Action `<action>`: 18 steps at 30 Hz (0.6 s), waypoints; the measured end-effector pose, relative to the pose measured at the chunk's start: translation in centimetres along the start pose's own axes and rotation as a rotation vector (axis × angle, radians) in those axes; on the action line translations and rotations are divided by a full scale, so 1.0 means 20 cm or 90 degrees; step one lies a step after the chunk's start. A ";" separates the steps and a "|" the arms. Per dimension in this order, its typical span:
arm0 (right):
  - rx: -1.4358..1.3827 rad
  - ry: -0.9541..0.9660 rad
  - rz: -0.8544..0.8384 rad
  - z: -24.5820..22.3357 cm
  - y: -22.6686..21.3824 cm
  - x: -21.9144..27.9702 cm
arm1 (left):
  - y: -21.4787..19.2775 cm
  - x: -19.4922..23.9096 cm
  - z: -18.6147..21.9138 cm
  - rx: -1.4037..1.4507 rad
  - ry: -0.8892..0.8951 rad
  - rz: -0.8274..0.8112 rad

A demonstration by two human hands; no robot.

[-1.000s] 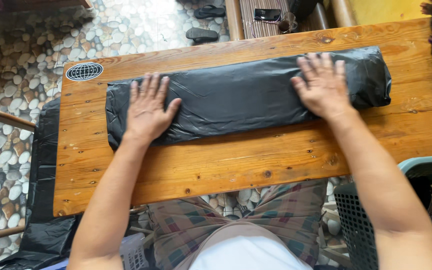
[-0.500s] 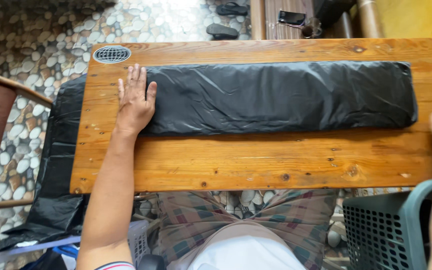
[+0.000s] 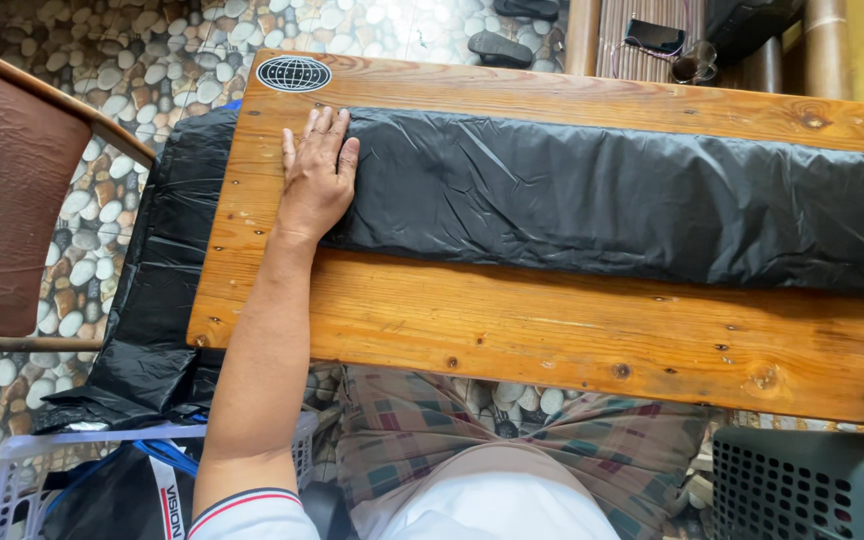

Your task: The person zips a small black pouch and places it into a basket. They then retrieve a large black plastic bag, unfold it on a wooden table, and use a feather duster to clean the surface. Finally, they fold the bag neatly by hand.

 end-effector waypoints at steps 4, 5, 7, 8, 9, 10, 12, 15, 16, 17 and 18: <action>-0.116 0.022 -0.003 -0.52 0.67 0.44 | -0.04 -0.01 0.05 0.038 -0.036 -0.037; -0.125 0.143 -0.062 -0.69 0.90 0.61 | -0.05 -0.02 0.05 0.057 -0.048 -0.055; -0.139 0.264 -0.113 -0.96 1.18 0.91 | -0.08 -0.02 0.08 0.075 -0.053 -0.074; -0.072 0.325 -0.277 -1.05 1.32 1.02 | -0.09 -0.02 0.09 0.097 -0.065 -0.082; -0.001 0.385 -0.440 -1.14 1.44 1.12 | -0.11 -0.01 0.10 0.120 -0.077 -0.090; -0.005 0.385 -0.435 -1.13 1.50 1.16 | -0.05 -0.03 0.03 0.121 -0.071 -0.091; -0.123 0.209 -0.608 -1.17 1.67 1.25 | 0.06 -0.05 -0.13 0.197 -0.071 -0.035; -0.223 0.146 -0.544 -1.23 1.70 1.26 | -0.17 0.01 0.04 0.252 -0.164 -0.008; -0.224 0.146 -0.539 -1.20 1.67 1.25 | -0.16 0.01 0.02 0.254 -0.160 -0.010; -0.270 0.147 -0.522 -1.18 1.64 1.24 | -0.15 0.01 0.01 0.195 -0.087 0.019; -0.315 0.147 -0.503 -1.16 1.60 1.23 | -0.14 0.01 0.00 0.137 -0.013 0.047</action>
Point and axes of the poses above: each hand's wrist, its own x-axis away from the middle knuckle, its own y-axis out of the palm, z = x × y, the point moved 3 cm from there along -x, towards the middle knuckle, and after that the axes turned 5 degrees about -x, right-handed, at the moved point
